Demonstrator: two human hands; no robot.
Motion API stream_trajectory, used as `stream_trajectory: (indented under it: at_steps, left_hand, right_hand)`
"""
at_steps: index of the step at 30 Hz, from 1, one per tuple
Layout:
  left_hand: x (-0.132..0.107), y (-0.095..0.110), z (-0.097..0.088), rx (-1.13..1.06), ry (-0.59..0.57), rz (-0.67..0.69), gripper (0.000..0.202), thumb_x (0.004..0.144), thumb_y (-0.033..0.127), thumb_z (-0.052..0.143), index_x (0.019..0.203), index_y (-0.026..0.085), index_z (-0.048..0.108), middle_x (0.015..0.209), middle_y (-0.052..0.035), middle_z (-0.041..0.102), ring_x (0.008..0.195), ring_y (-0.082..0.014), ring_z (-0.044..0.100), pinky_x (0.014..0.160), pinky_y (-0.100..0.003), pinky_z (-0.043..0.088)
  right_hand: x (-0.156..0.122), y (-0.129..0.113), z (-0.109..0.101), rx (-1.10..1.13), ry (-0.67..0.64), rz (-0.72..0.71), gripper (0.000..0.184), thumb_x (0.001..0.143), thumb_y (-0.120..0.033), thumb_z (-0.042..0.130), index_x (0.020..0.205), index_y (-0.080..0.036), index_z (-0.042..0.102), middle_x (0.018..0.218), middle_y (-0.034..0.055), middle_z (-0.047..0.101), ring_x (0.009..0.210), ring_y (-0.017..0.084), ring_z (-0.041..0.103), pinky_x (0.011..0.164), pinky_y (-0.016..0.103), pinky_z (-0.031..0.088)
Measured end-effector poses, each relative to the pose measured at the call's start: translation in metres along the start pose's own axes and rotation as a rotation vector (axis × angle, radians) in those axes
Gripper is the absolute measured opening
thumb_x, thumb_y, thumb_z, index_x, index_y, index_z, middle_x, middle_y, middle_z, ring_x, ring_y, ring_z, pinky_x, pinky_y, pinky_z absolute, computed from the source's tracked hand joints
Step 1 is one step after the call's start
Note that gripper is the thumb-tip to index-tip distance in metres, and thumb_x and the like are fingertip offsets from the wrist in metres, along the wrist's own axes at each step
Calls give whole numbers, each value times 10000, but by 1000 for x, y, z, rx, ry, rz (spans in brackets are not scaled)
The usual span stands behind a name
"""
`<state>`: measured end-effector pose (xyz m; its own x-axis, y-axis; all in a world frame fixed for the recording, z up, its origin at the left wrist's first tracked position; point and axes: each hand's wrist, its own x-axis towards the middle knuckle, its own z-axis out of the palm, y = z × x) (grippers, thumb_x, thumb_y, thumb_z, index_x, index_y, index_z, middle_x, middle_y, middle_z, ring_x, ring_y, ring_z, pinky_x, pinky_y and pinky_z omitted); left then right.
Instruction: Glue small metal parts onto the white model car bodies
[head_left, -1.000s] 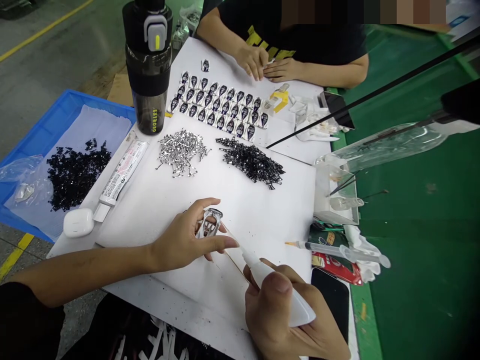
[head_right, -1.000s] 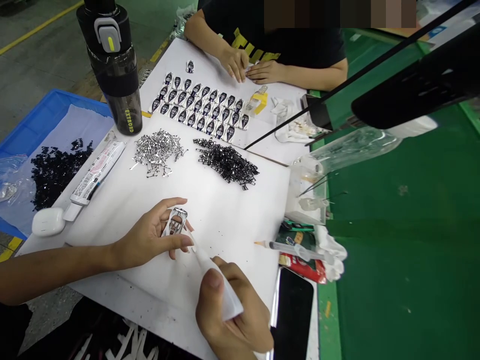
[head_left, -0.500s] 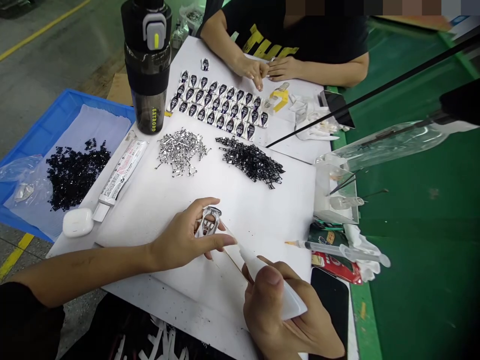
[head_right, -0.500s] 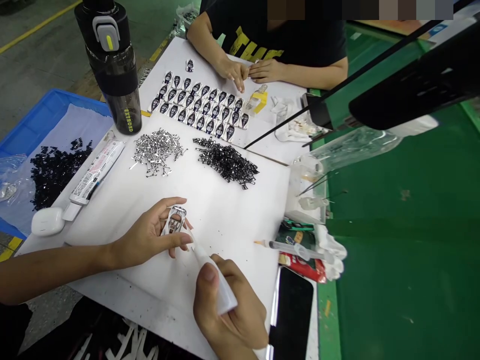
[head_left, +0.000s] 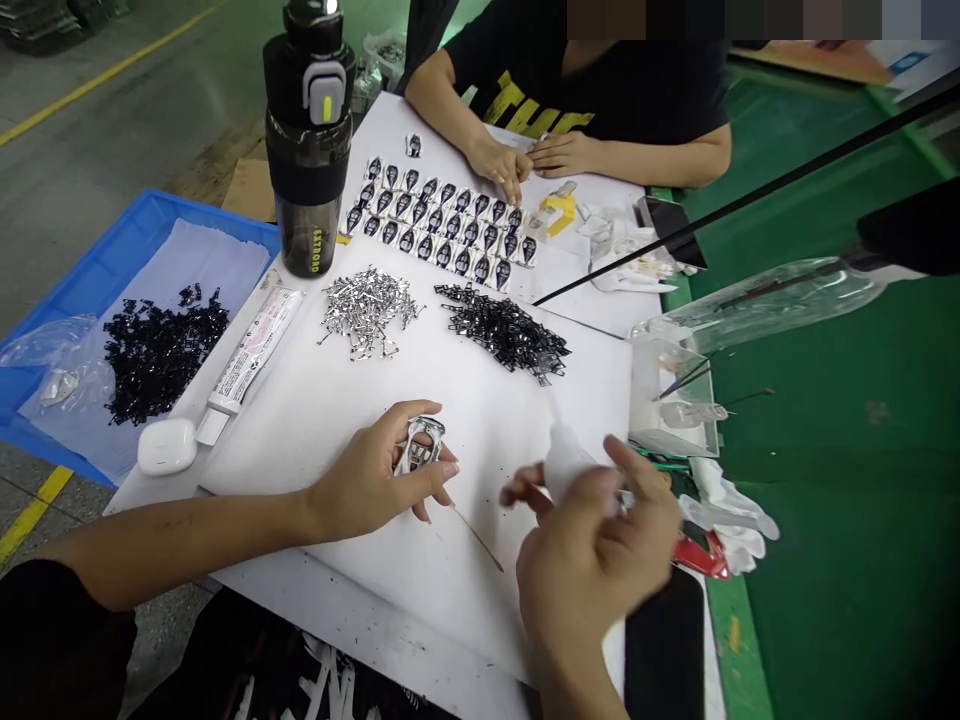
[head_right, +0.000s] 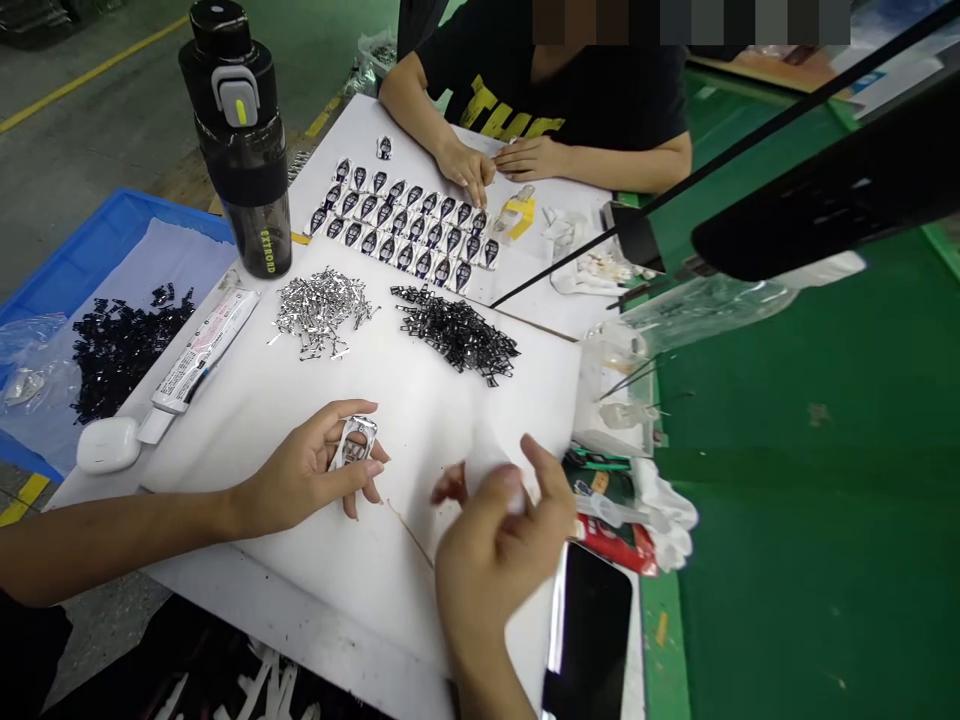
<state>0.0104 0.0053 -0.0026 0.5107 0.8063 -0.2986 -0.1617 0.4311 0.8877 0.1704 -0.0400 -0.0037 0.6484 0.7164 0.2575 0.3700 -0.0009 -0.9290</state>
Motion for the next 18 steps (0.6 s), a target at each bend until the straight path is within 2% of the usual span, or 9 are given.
stream_trajectory:
  at_steps: [3, 5, 7, 11, 12, 14, 15, 17, 18]
  left_hand:
    - [0, -1, 0, 28, 6, 12, 546, 905, 255, 670, 1404, 226, 449, 1081, -66, 624, 750, -148, 717, 568, -240, 585]
    - [0, 0, 0, 36, 3, 14, 532, 903, 238, 664, 1393, 224, 457, 1075, -61, 620, 752, -148, 717, 559, -235, 581]
    - [0, 2, 1, 42, 6, 11, 522, 907, 235, 657, 1390, 222, 460, 1075, -59, 619, 774, -154, 720, 558, -234, 582]
    - [-2, 7, 2, 83, 26, -15, 513, 927, 252, 642, 1401, 218, 449, 1078, -60, 628, 775, -149, 716, 585, -250, 593]
    - [-2, 8, 2, 88, 27, -24, 520, 932, 259, 639, 1410, 221, 439, 1079, -60, 631, 775, -149, 714, 593, -256, 596]
    - [-3, 9, 2, 90, 24, -38, 543, 939, 271, 634, 1433, 230, 414, 1088, -62, 637, 794, -152, 712, 611, -267, 602]
    - [-3, 9, 2, 89, 19, -44, 545, 940, 276, 633, 1435, 231, 411, 1090, -64, 639, 803, -154, 711, 615, -271, 603]
    - [-3, 8, 3, 99, 9, -45, 524, 942, 297, 632, 1420, 227, 430, 1078, -63, 643, 816, -161, 712, 617, -274, 602]
    - [-3, 8, 3, 107, 3, -43, 509, 943, 312, 631, 1408, 224, 444, 1067, -62, 645, 820, -165, 714, 618, -277, 602]
  right_hand:
    - [9, 8, 9, -157, -59, 7, 540, 866, -458, 671, 1295, -171, 511, 1033, 107, 704, 852, 204, 685, 696, 334, 558]
    - [11, 16, 11, -291, -84, -11, 464, 843, -486, 655, 1187, -184, 581, 1129, 121, 704, 854, 203, 686, 690, 327, 544]
    - [11, 21, 7, -418, -146, -11, 414, 826, -496, 628, 1096, -182, 617, 1058, 108, 721, 789, 211, 691, 650, 336, 540]
    - [9, 3, -21, -473, -263, -51, 520, 831, -419, 620, 1283, -165, 579, 1041, 103, 741, 824, 230, 725, 714, 382, 583]
    - [10, -5, -32, -474, -222, -80, 463, 850, -374, 603, 1270, -180, 606, 1057, 95, 745, 845, 222, 730, 743, 378, 586]
    - [23, -21, -52, -503, -22, -125, 297, 871, -272, 562, 1120, -200, 707, 970, 71, 756, 825, 203, 730, 762, 355, 575]
    - [35, -25, -61, -523, 110, -135, 251, 868, -224, 550, 1028, -195, 741, 886, 62, 750, 790, 196, 724, 748, 343, 564]
    - [71, -25, -74, -479, 311, -168, 269, 859, -163, 522, 1010, -138, 743, 877, 98, 739, 734, 191, 708, 696, 336, 547]
    - [92, -19, -78, -481, 329, -176, 277, 863, -165, 527, 1040, -104, 731, 929, 130, 740, 767, 196, 715, 708, 336, 546]
